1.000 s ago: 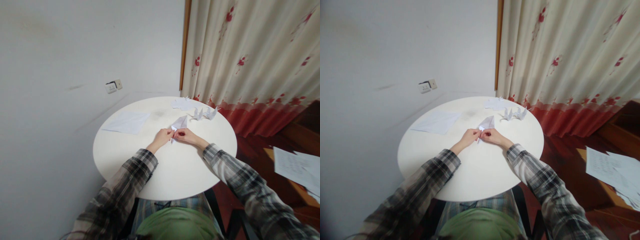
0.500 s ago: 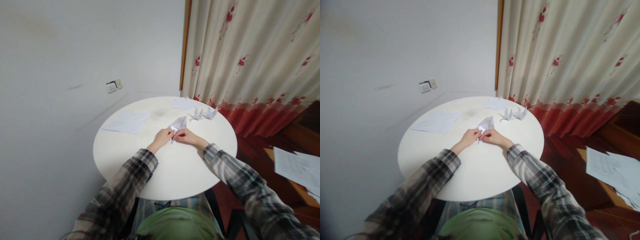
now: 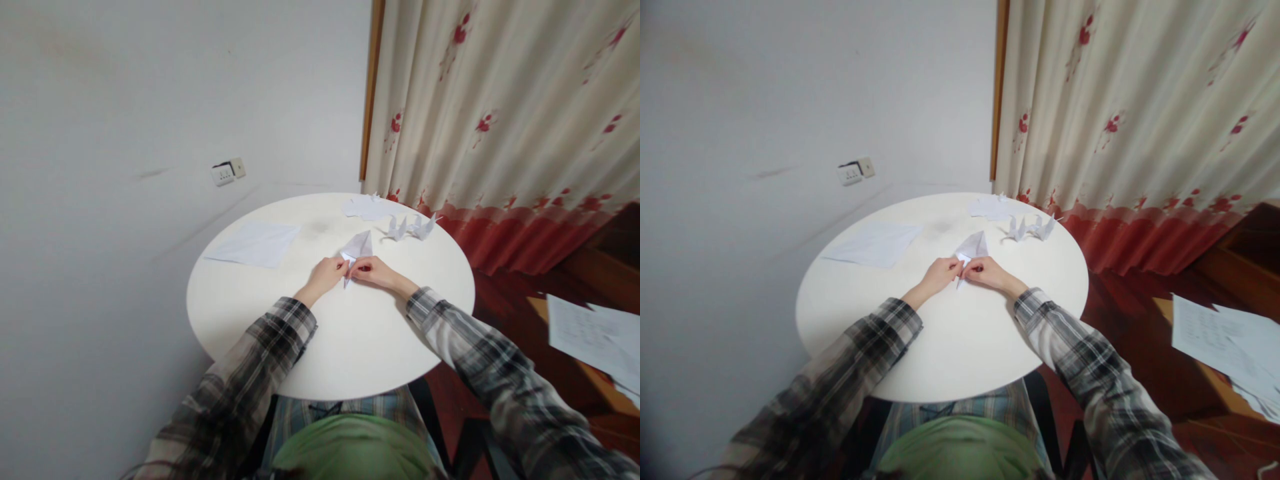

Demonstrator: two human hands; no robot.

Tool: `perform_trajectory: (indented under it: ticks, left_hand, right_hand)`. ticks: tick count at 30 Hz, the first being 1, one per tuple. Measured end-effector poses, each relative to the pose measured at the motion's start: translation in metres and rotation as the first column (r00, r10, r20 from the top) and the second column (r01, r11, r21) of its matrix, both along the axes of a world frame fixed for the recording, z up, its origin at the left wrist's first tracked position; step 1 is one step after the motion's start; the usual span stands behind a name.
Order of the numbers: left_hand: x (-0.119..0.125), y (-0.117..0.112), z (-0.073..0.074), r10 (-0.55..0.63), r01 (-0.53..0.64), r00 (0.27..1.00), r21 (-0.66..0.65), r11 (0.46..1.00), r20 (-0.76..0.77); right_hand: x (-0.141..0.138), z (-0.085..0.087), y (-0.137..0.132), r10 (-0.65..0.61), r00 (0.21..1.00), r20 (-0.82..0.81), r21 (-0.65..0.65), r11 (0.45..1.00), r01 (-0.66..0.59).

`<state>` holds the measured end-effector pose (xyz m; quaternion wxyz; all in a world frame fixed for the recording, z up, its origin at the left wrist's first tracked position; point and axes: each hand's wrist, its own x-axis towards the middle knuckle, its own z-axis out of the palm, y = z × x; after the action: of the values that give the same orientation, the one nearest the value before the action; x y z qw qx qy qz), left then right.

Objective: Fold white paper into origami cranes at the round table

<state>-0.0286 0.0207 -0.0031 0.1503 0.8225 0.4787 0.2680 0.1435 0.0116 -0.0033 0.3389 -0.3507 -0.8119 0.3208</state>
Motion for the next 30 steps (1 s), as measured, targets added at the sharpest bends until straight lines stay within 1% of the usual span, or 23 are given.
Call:
perform_trajectory:
  ticks: [7, 12, 14, 18, 21, 26, 28, 30]
  left_hand:
    - [0.001, -0.0001, 0.0009, 0.011, -0.011, 1.0, 0.01, 1.0, -0.025]
    - [0.0003, -0.0015, 0.0021, 0.0, 0.0, 1.0, 0.011, 1.0, -0.019]
    - [0.0002, -0.0016, 0.0019, -0.004, 0.004, 1.0, 0.007, 1.0, -0.018]
    - [0.0008, -0.0006, 0.0004, -0.001, 0.001, 1.0, 0.008, 1.0, -0.006]
    - [0.0017, 0.0005, 0.0, 0.053, -0.053, 0.999, 0.043, 0.998, -0.005]
    - [0.0019, 0.0033, 0.0015, 0.185, -0.188, 0.982, 0.095, 0.978, 0.041]
    - [0.0018, 0.0047, 0.0016, 0.201, -0.207, 0.977, 0.091, 0.974, 0.075]
    - [0.0018, 0.0055, 0.0013, 0.185, -0.193, 0.978, 0.083, 0.978, 0.092]
  right_hand:
    - [0.0008, -0.0014, 0.0008, 0.026, 1.0, -0.001, -0.008, 1.0, -0.026]
    - [0.0002, -0.0017, 0.0005, 0.021, 1.0, 0.003, -0.028, 0.999, -0.021]
    - [-0.0002, -0.0027, 0.0012, -0.005, 1.0, 0.008, -0.027, 1.0, 0.005]
    - [-0.0004, -0.0057, 0.0047, -0.106, 0.994, 0.005, 0.016, 0.994, 0.106]
    - [-0.0001, -0.0069, 0.0067, -0.14, 0.99, -0.015, 0.015, 0.99, 0.14]
    - [0.0006, -0.0064, 0.0066, -0.118, 0.993, -0.002, -0.027, 0.993, 0.118]
    - [0.0011, -0.0068, 0.0071, -0.124, 0.992, 0.004, -0.022, 0.992, 0.124]
    - [0.0018, -0.0078, 0.0083, -0.142, 0.99, 0.01, -0.012, 0.99, 0.142]
